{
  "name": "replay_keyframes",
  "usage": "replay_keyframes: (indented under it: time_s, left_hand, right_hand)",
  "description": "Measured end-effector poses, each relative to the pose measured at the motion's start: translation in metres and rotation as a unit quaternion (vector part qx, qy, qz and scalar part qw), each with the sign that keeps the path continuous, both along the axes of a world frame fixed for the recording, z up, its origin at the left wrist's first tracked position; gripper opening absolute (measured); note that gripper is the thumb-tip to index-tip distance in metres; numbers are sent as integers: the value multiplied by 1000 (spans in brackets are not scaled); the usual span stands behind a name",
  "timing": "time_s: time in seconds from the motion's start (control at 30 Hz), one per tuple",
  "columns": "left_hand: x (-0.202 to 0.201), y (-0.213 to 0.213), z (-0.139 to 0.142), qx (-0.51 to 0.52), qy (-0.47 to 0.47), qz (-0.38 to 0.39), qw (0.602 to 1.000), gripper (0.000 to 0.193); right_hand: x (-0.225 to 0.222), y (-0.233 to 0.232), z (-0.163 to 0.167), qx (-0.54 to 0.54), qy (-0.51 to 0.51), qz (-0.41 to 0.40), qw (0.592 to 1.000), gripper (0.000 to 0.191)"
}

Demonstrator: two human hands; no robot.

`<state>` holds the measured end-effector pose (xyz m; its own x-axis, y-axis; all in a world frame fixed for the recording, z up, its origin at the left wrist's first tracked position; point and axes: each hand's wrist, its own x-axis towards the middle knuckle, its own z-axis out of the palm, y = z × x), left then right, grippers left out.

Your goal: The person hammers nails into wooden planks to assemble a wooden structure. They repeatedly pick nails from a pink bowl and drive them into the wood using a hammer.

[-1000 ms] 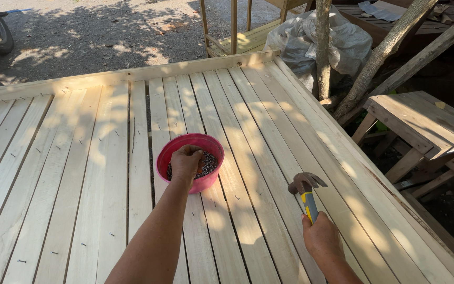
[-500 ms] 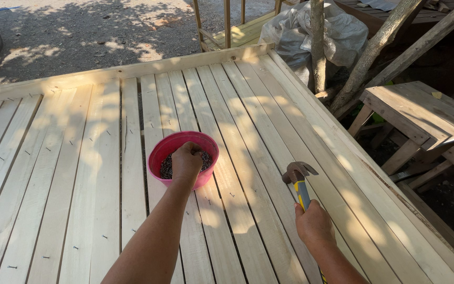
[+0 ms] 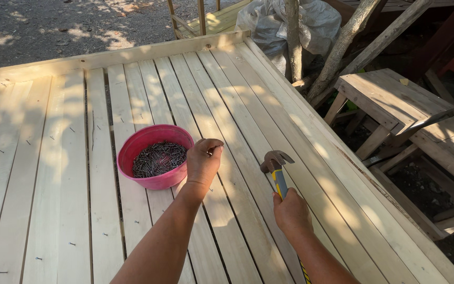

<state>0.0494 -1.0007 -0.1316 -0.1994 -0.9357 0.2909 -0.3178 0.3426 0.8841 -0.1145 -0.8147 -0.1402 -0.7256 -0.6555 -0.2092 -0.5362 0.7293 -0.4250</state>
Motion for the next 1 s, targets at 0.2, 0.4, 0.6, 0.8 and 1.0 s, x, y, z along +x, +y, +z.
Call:
replay_keyframes:
  time_s: [0.2,0.4,0.6,0.8,1.0]
  left_hand:
    - [-48,20,-28,218,-18,-81,972,16]
    - [-57,33,-26,261,-77,-61,960,18]
    - [-64,46,-9,225,-184,-44,956,15]
    - [-68,49,-24,119,-211,-40,969,13]
    - [-70,55,-43,-25,-231,-58,971,9]
  right_hand:
    - [-1,0,0,8,-6,0,1000,43]
    - [4,2,10,11,-20,-7,1000,43]
    - [9,1,21,38,-51,-20,998,42]
    - [10,1,21,30,-39,-14,999,42]
    - [4,2,6,5,-33,-12,999,42]
